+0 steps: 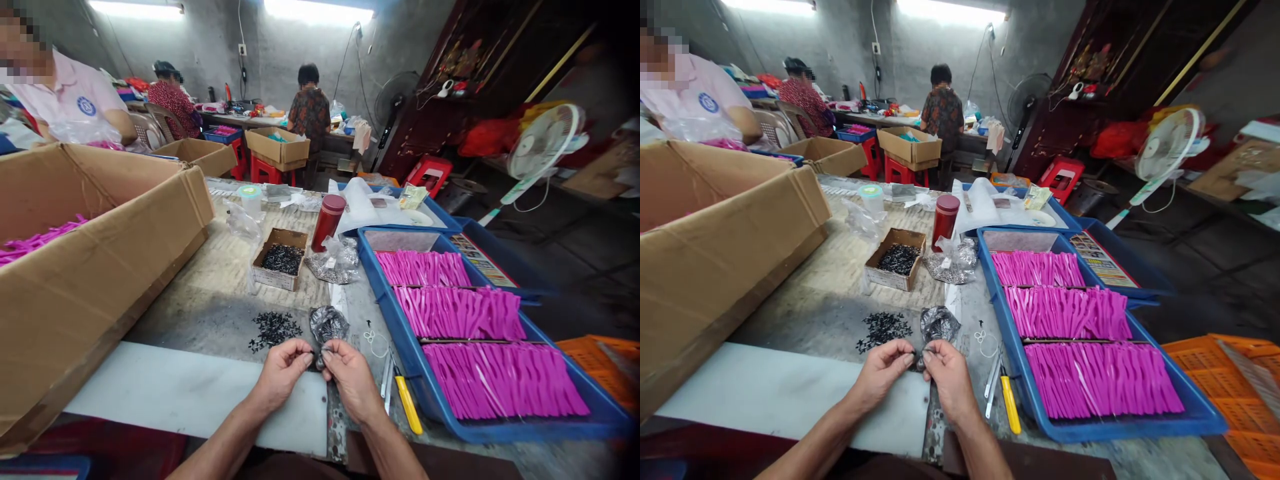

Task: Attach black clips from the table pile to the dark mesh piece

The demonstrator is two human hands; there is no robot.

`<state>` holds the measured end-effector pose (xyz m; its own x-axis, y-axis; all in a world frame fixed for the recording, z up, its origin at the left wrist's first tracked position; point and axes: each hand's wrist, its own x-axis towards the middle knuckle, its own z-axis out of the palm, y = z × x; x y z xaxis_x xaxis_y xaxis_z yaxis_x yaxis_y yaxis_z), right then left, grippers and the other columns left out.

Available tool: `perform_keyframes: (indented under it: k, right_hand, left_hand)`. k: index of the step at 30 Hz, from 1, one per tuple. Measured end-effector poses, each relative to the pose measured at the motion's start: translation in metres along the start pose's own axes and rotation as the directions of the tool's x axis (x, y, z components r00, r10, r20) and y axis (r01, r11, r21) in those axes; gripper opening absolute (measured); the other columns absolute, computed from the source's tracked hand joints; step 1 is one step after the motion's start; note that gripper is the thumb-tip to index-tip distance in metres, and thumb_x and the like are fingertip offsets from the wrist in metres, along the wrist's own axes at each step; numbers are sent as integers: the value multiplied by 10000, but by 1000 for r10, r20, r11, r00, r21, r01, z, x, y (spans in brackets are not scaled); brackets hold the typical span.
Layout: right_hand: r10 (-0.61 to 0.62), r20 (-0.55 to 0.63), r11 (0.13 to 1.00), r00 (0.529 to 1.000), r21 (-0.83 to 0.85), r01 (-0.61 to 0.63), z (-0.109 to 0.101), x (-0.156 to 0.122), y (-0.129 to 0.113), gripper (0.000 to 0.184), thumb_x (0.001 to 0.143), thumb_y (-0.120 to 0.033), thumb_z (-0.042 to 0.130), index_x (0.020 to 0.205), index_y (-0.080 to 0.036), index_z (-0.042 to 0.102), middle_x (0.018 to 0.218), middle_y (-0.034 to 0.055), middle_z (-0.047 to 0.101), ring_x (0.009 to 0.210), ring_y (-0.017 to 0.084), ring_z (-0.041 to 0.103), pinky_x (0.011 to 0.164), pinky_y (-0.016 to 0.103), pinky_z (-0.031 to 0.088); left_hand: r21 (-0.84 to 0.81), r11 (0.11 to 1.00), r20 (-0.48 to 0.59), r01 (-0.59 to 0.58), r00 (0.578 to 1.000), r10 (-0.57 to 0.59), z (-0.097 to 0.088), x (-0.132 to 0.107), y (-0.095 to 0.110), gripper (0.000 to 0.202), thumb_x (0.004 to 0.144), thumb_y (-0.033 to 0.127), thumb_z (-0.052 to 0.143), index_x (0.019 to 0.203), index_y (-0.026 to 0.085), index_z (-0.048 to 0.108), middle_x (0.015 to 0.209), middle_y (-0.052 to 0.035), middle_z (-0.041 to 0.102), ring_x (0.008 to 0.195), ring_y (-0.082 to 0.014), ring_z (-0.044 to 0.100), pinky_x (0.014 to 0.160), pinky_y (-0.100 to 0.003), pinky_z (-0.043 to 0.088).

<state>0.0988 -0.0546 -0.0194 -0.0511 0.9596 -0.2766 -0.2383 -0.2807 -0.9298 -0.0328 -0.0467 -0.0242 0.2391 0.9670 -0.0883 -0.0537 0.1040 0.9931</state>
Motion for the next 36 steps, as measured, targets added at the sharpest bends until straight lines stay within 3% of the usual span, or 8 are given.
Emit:
perform_keyframes:
  k: [23,36]
  right_hand:
    - [-49,-75,996,996,73,55,11,-4,8,157,659,-303,547,615,-158,504,500,-46,469,429,69,350,442,199,271]
    - [-51,-122,998,991,35,56,11,-5,12,170,664,-306,544,607,-149,511,465,-59,424,422,66,325,429,197,246]
  left_hand:
    - [-65,998,5,-13,1000,13,1,-2,4,160,660,287,560,629,133,533,575,1,548,576,-120,498,578,-225,406]
    - [47,998,-15,-51,999,52,1,-2,-4,97,679,225,536,657,131,527,608,4,510,590,-109,475,568,-204,385]
